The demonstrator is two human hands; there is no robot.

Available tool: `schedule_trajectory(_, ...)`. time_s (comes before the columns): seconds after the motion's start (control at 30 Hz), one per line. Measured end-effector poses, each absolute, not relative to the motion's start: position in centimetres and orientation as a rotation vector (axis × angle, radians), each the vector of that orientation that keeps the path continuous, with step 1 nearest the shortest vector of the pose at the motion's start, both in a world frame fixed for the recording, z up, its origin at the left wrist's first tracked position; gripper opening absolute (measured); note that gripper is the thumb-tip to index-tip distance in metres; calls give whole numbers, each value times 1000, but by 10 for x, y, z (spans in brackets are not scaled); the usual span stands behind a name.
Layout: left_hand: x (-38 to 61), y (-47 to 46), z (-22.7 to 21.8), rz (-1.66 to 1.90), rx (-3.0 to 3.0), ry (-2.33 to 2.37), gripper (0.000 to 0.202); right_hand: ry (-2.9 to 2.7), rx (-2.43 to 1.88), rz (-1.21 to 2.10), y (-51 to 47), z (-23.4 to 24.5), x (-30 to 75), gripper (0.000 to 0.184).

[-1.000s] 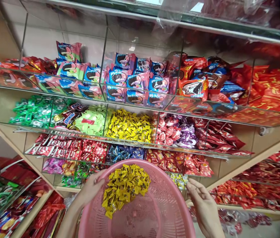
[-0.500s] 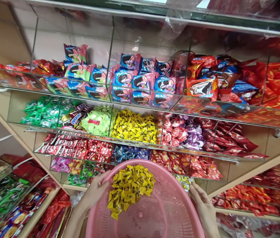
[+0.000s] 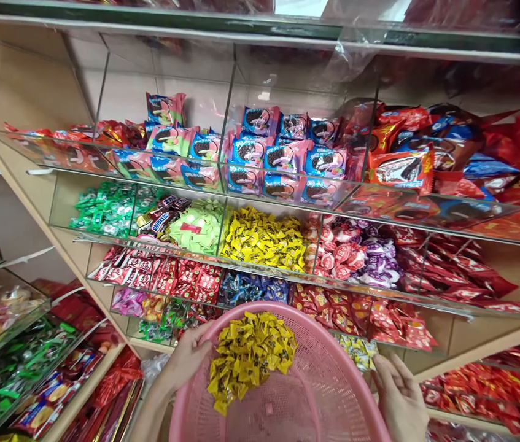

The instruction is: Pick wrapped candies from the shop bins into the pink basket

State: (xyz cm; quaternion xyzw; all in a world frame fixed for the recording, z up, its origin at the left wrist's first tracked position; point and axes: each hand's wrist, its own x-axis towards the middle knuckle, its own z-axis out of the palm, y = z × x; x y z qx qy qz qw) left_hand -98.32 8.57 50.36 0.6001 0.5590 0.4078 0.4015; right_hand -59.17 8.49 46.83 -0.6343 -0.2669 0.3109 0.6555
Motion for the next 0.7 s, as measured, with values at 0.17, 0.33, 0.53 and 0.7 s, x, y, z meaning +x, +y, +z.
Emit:
schedule_trajectory(0.17,-980,86,505,989,1528,1386,50,-490,-1555,722,77,488,-596,67)
schedule_trajectory(0.33,-971,89,502,952,1513,1337,51,-551,-1698,599,64,476,-582,53)
schedule_trajectory(0.53,-958,95,499,906,1490,1255,49,-479,-1763,596,46,481,-572,51)
schedule_trajectory(0.7,-947,97,505,900,1483,1192,49,-443,-1748,576,35,488,-568,47)
